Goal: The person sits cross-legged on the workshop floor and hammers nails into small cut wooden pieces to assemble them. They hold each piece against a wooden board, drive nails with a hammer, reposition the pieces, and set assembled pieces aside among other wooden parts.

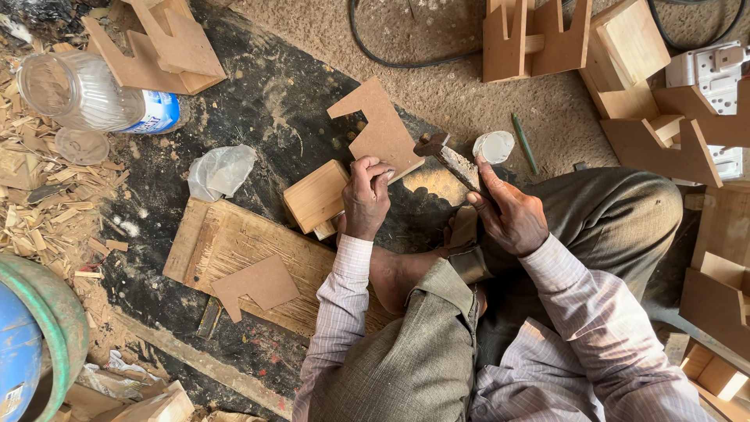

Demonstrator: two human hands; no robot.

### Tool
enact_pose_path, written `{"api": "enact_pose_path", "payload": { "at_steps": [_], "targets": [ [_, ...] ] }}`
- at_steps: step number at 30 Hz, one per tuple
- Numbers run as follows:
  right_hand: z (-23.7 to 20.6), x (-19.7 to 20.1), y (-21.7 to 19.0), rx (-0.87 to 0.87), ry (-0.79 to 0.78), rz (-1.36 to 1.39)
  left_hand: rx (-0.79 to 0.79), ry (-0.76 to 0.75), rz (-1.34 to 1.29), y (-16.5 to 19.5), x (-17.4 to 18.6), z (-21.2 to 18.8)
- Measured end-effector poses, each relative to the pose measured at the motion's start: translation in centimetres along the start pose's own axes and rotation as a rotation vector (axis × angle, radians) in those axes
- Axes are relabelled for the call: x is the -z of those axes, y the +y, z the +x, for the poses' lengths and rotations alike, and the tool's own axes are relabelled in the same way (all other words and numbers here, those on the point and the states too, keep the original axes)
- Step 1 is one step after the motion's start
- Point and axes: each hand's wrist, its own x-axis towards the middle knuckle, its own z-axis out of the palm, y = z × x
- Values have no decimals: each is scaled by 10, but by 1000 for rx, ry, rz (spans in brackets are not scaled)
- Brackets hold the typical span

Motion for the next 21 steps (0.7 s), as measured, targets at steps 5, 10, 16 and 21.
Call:
{"api": "enact_pose_path", "payload": {
  "at_steps": [5,10,16,21],
  "targets": [
    [-1,-2,0,-7,-8,11,-61,-12,55,0,-4,-5],
    [-4,-3,-1,18,1,2,-43,-23,52,-2,-5,-8],
    [-6,-2,-6,10,-113,-94,-76,7,74,-1,-8,-10],
    [-10,-2,-14,52,-160,-221,-112,32,115,0,-8,-14]
  ]
}}
